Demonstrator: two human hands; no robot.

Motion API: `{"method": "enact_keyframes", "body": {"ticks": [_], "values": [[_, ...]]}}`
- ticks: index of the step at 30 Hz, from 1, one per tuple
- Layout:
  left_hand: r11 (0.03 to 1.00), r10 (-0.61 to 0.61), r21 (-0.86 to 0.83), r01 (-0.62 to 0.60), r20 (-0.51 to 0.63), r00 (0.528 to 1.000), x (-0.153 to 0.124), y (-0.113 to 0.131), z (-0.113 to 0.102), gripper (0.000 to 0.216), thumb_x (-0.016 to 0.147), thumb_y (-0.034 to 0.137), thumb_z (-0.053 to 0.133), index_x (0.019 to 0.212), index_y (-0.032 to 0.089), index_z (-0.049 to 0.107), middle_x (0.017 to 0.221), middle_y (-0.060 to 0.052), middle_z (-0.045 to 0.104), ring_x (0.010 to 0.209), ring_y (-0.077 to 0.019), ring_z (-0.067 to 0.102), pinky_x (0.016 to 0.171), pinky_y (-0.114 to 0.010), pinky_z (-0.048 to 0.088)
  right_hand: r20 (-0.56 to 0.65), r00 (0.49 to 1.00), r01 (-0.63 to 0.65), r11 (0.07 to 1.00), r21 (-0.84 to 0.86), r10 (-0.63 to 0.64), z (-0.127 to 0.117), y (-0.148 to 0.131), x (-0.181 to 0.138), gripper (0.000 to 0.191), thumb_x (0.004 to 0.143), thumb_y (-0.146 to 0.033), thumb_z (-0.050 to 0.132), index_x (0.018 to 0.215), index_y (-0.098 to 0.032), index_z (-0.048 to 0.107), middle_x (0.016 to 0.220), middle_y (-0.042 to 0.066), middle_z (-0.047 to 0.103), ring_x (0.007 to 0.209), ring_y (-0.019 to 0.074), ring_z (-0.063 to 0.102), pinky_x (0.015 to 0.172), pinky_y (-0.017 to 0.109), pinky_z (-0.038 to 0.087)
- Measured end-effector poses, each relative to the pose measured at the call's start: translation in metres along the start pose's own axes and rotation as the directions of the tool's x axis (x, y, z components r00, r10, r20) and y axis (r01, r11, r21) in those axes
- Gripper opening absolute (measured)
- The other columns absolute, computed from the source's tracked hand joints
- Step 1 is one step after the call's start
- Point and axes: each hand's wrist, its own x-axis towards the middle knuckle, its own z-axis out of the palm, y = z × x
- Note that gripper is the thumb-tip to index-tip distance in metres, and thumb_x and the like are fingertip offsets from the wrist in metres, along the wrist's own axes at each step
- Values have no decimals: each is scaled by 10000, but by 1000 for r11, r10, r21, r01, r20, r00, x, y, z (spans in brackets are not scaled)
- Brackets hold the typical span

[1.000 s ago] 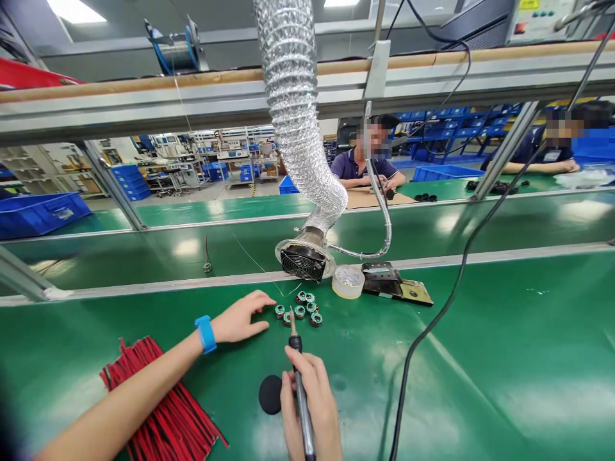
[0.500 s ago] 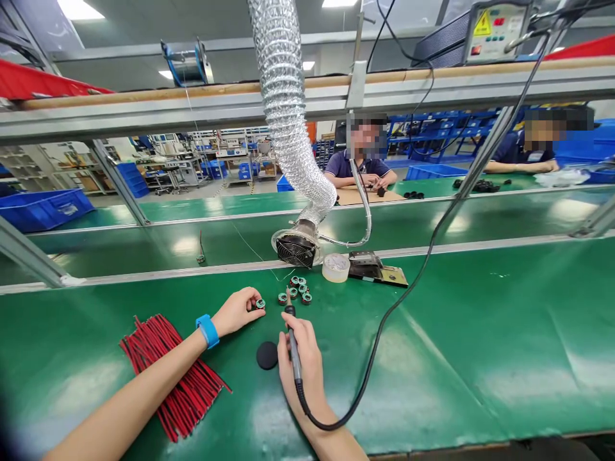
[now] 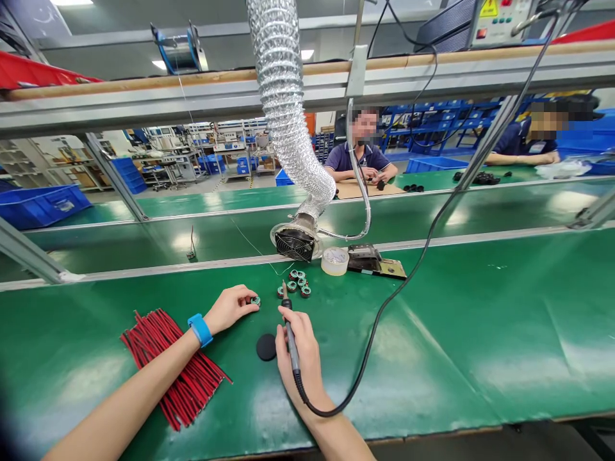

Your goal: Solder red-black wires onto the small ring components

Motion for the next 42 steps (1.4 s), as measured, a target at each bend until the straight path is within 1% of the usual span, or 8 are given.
{"method": "enact_keyframes", "body": {"ticks": [5, 12, 18, 23, 28, 33, 38, 42], "values": [[999, 19, -41, -18, 6, 1000, -10, 17, -3, 192, 892, 340, 699, 950, 166, 754, 807, -27, 628, 690, -154, 575, 684, -271, 458, 2, 1000, -11, 1000, 7, 11, -1, -1, 0, 287, 1016, -226, 473, 1270, -233, 606, 1101, 73, 608, 824, 159, 667, 754, 283, 569], [986, 99, -147, -82, 114, 989, -54, 61, 6, 166, 912, 280, 690, 1037, 177, 726, 892, -26, 635, 718, -143, 602, 702, -260, 477, -35, 999, -19, 1000, -1, 19, -3, -4, 1, 285, 1003, -205, 487, 1259, -233, 609, 1081, 69, 616, 813, 157, 661, 752, 283, 576], [987, 55, -159, -36, 115, 992, -64, 61, 25, 139, 906, 224, 692, 1027, 165, 730, 901, -26, 612, 738, -145, 593, 698, -250, 479, 9, 1000, -20, 1000, 15, 19, -2, -2, -1, 294, 1003, -206, 493, 1274, -240, 602, 1087, 60, 610, 811, 151, 661, 756, 274, 573], [984, 12, -179, 11, 126, 992, -67, 57, -2, 414, 862, 284, 775, 1250, 195, 660, 987, -20, 651, 782, -152, 603, 753, -271, 498, 51, 998, -24, 999, 29, 23, -3, -2, -3, 296, 1005, -214, 495, 1280, -245, 597, 1108, 62, 601, 863, 158, 669, 782, 276, 574], [998, 59, -24, -55, 323, 945, -88, 48, -42, 86, 883, 279, 764, 883, 201, 729, 938, -21, 675, 921, -195, 606, 835, -289, 457, 53, 998, -34, 998, 44, 32, -2, -3, -3, 288, 1005, -218, 497, 1272, -239, 605, 1109, 66, 596, 834, 153, 667, 776, 277, 572], [996, 46, 54, -75, 420, 906, -104, 43, -38, 167, 920, 213, 704, 766, 185, 647, 862, -20, 648, 877, -196, 562, 820, -301, 428, 65, 998, -30, 998, 54, 27, -2, -4, -2, 274, 998, -215, 524, 1254, -241, 618, 1094, 64, 602, 792, 149, 666, 735, 273, 569], [990, 92, 61, -125, 392, 915, -106, 46, -31, 161, 988, 197, 543, 828, 184, 550, 890, -38, 607, 865, -204, 513, 846, -342, 422, 42, 999, 6, 998, 61, -8, -2, -3, -2, 282, 991, -181, 542, 1252, -257, 620, 1082, 53, 607, 792, 148, 668, 741, 279, 563], [994, 33, -105, -7, 244, 969, -101, 51, -25, 181, 1032, 256, 431, 878, 197, 506, 908, -33, 587, 823, -185, 514, 782, -321, 436, 39, 998, 39, 995, 89, -43, -2, -4, -2, 300, 987, -154, 551, 1258, -265, 616, 1082, 50, 600, 816, 149, 673, 762, 281, 565]]}}
